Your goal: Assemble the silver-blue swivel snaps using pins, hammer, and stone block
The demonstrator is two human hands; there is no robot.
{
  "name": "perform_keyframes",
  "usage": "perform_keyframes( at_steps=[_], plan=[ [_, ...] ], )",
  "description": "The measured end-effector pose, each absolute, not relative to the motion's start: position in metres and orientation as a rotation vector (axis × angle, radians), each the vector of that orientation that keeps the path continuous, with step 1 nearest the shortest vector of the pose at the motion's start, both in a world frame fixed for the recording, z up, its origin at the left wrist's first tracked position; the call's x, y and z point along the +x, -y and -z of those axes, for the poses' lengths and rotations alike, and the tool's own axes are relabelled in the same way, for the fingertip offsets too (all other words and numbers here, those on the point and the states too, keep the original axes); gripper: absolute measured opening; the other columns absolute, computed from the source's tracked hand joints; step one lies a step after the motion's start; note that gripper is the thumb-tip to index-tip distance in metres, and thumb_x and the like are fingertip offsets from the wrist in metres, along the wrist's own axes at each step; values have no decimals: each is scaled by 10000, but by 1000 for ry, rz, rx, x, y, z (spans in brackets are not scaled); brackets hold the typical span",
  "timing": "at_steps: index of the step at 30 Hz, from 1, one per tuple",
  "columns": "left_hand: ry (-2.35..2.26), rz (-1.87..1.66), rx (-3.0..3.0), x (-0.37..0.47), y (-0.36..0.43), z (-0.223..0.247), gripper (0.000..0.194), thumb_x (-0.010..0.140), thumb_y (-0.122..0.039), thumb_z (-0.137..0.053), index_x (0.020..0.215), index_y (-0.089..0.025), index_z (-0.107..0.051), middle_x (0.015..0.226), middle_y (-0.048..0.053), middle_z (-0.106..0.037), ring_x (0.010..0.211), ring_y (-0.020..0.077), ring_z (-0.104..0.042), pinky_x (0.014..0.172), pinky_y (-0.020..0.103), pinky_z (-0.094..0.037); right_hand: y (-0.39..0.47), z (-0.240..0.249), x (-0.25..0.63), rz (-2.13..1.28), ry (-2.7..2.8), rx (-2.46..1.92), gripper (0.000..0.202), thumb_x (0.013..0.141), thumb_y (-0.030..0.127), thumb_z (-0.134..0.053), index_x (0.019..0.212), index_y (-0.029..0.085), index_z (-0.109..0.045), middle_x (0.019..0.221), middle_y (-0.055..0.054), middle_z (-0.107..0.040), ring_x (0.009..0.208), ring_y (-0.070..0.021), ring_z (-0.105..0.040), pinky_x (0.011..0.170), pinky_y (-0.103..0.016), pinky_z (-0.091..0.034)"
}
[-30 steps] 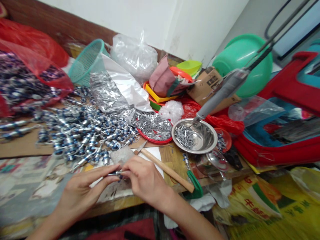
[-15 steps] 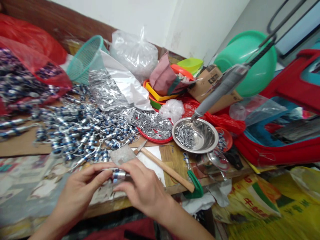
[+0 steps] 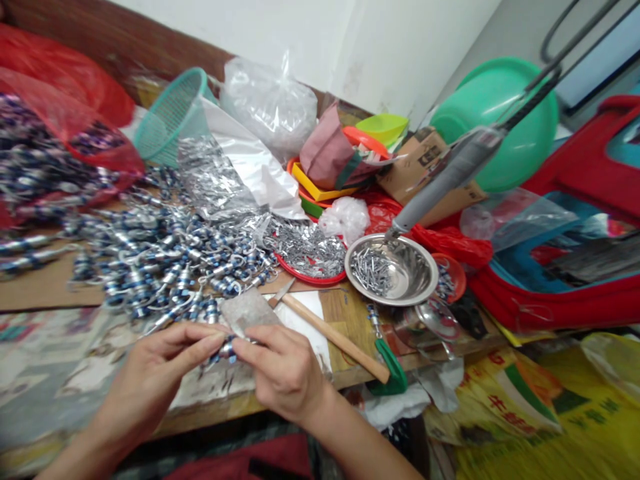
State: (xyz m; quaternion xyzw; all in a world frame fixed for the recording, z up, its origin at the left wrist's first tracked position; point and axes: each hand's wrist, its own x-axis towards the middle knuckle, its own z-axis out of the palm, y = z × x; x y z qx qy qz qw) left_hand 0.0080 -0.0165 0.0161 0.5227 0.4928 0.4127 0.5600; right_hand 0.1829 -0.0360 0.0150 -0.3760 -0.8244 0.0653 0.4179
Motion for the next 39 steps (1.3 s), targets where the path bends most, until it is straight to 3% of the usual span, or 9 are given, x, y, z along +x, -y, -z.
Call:
perform_keyframes(
  at_steps=[4,10,13,16,20,26,30,36,39],
  plan=[
    [-1191,-964,1057,12,18,-11,205,664,-329,-662,796,-172,-673,782,31,-707,750,175,-626,708,259,-490,40,-18,176,-474,1940,-1064,220,759,93,-546,937,151,-662,844,-79,-646,744,-143,-605,652,-244,-509],
    [-1037,-950,863,19,22,-9,616,627,-275,-702,1178,-204,-437,767,-8,-652,834,176,-626,741,267,-515,29,-31,184,-732,1987,-1263,124,744,208,-617,820,160,-702,708,-30,-661,638,-118,-600,585,-206,-485],
    [-1013,-922,864,19,20,-10,622,655,-289,-673,1201,-201,-387,717,-21,-619,744,175,-642,684,277,-530,-9,-35,210,-429,2133,-1508,158,805,206,-545,859,170,-689,836,-29,-678,779,-112,-607,730,-196,-463],
    [-990,-852,898,18,16,-16,640,663,-288,-662,1212,-194,-348,721,-11,-609,705,188,-648,630,283,-526,-59,-28,240,-6,2172,-1988,313,841,96,-415,1090,163,-594,1075,-79,-622,989,-156,-560,850,-252,-412],
    [-993,-774,938,16,11,-21,635,663,-286,-655,1204,-186,-339,720,0,-599,702,204,-639,602,295,-511,-102,-13,260,-23,2262,-2084,271,758,72,-485,912,191,-674,899,-98,-676,908,-233,-597,786,-313,-428],
    [-945,-775,941,15,8,-12,599,692,-233,-618,1197,-202,-298,695,-28,-556,626,154,-597,557,269,-488,-115,-7,262,-68,2283,-2016,300,692,46,-519,916,184,-663,957,-100,-651,928,-235,-579,790,-306,-416],
    [-913,-801,895,14,6,-4,626,671,-187,-627,1189,-217,-276,676,-47,-542,598,153,-597,570,302,-499,-102,-15,258,-118,2177,-1921,251,778,107,-464,951,138,-642,968,-98,-641,911,-188,-577,803,-284,-422],
    [-900,-811,881,13,5,-1,625,671,-163,-619,1191,-230,-279,688,-42,-562,618,165,-614,603,340,-512,-29,-33,215,-562,2136,-1405,129,792,186,-534,784,153,-659,733,-14,-668,668,-108,-605,630,-217,-471],
    [-903,-820,872,14,5,-2,645,655,-165,-634,1192,-224,-281,672,-50,-561,602,153,-603,592,323,-508,3,-28,194,-497,2086,-1140,100,767,153,-568,750,151,-667,707,-36,-663,671,-126,-599,639,-242,-474]
  ],
)
